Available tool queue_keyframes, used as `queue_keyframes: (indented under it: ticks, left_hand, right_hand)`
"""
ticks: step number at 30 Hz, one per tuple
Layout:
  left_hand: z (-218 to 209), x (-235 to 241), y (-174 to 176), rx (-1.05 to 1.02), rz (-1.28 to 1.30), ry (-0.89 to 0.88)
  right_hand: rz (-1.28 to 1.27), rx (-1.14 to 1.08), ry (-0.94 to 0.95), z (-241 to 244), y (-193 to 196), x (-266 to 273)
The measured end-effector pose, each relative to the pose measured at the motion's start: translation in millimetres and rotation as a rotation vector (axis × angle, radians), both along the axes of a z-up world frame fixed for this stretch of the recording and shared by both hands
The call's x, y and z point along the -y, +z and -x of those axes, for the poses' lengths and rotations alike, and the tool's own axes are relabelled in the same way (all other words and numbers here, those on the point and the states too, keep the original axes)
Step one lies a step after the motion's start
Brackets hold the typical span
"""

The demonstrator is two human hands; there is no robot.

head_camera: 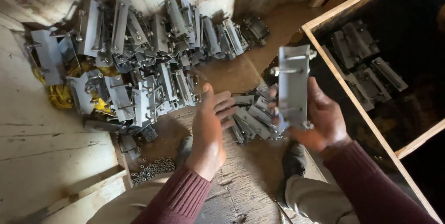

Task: Picking up metal brackets from a pile and placing them into a wooden crate, occasionally inspecting or fitting them.

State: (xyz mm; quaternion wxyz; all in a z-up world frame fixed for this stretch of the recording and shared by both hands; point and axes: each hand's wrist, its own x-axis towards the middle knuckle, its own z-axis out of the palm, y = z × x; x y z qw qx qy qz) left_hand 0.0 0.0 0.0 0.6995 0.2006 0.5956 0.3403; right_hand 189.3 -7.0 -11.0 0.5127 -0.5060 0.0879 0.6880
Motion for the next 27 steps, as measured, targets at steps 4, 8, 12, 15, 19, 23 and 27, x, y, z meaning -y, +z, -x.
queue_keyframes:
  ticks: [4,8,12,15,19,23,27]
  left_hand:
    - [2,1,-6,0.017,-0.012,0.062]
    - [-1,3,-4,0.027,0.008,0.076]
    - [-6,7,-9,0.095,0.111,0.119]
    - [-6,8,-11,0.112,0.125,0.146]
    - [-10,10,-14,0.052,0.122,0.15]
    - [-22,15,-13,0.011,0.212,0.105]
    - [-27,17,-8,0.016,0.313,0.089]
  right_hand:
    - [-0.171,0.186,0.134,-29,-47,-10]
    - [-0.199,0.738,0.329,-4,-38,-5]
    - [-0.203,0.778,0.462,-13,-78,-8]
    - [-0.296,1.054,0.727,-12,-93,-11]
    - [-0.309,1.48,0.981,-30,-152,-7]
    - [-0.447,1.85,1.045,-43,-218,1]
    - [-0.731,1.958,1.181,-46,-289,20]
